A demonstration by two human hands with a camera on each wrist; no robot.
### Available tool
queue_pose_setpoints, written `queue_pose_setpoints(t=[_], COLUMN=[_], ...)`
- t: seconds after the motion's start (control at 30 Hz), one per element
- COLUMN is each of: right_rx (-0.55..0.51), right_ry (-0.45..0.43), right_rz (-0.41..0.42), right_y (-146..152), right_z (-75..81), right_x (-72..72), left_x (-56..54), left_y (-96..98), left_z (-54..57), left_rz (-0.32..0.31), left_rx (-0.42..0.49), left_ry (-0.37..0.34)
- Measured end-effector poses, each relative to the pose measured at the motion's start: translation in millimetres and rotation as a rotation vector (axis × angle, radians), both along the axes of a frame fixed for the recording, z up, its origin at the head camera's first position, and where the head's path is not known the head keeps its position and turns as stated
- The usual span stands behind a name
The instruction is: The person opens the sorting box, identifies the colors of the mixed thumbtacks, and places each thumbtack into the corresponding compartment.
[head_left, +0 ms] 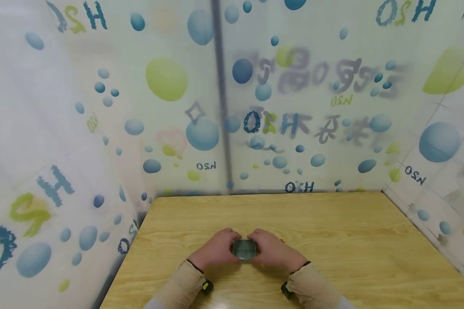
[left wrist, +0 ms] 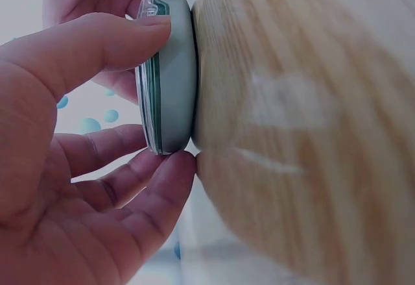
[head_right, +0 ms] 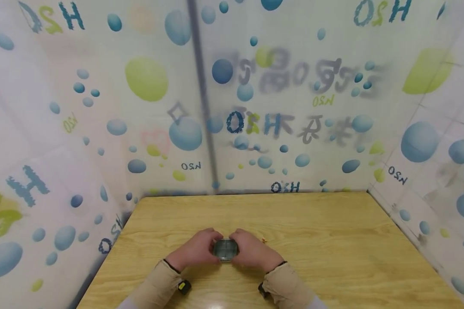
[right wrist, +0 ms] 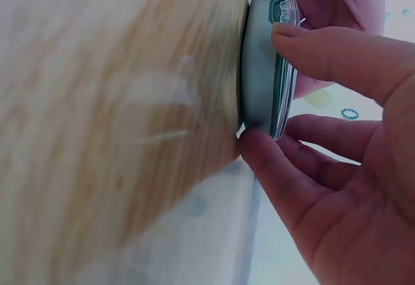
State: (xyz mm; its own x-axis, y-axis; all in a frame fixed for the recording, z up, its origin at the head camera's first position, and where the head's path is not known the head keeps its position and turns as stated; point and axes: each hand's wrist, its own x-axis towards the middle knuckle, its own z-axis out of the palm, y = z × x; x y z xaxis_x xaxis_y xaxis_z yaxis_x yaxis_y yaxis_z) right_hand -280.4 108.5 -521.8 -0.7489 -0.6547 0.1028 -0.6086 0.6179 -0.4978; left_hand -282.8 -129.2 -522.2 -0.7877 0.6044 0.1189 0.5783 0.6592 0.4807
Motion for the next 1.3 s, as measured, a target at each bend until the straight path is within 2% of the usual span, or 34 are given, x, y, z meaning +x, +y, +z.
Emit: queue_pose_setpoints(t=[0.23,0.43,0.53,0.67,0.83,1.03,1.13,1.3], right_rx=[-0.048,-0.112,-0.096,-0.073,-0.074,-0.129,-0.159,-0.229], right_ry=[-0.035,-0.058,-0.028,0.036,0.078,-0.009,-0.074,-0.195], right_rz=[-0.019,-0.040,-0.028,-0.010,-0.033,-0.083,-0.104,-0.141], right_y=[0.1,1.4,1.2,0.2,-0.9,-1.4,0.2,6.2], right_z=[-1.9,0.6,0.8,0.6,-2.2,-4.8,-5.6,-6.3], right_x=[-3.7,-3.8,-3.0,0.1,0.7,-1.8,-4.2,-7.3], left_x=[-2.1,-5.5,-6.0,-5.3,-2.9,-2.7,-3.6,-5.4], left_y=[-2.8,-3.1,-3.3,-2.6,-1.0,2.1,2.4,0.7], left_z=[-0.4,-2.1,-2.2,-2.1,-2.7,-5.9,-7.0,-9.6], left_rz=[0.004,0.002,0.000,-0.012,-0.011,0.002,0.013,0.036], left_rx=[0.031,0.056,0.066,0.067,0.058,0.019,0.021,0.096], left_ry=[-0.082,-0.099,-0.116,-0.104,-0.082,-0.043,-0.046,-0.144])
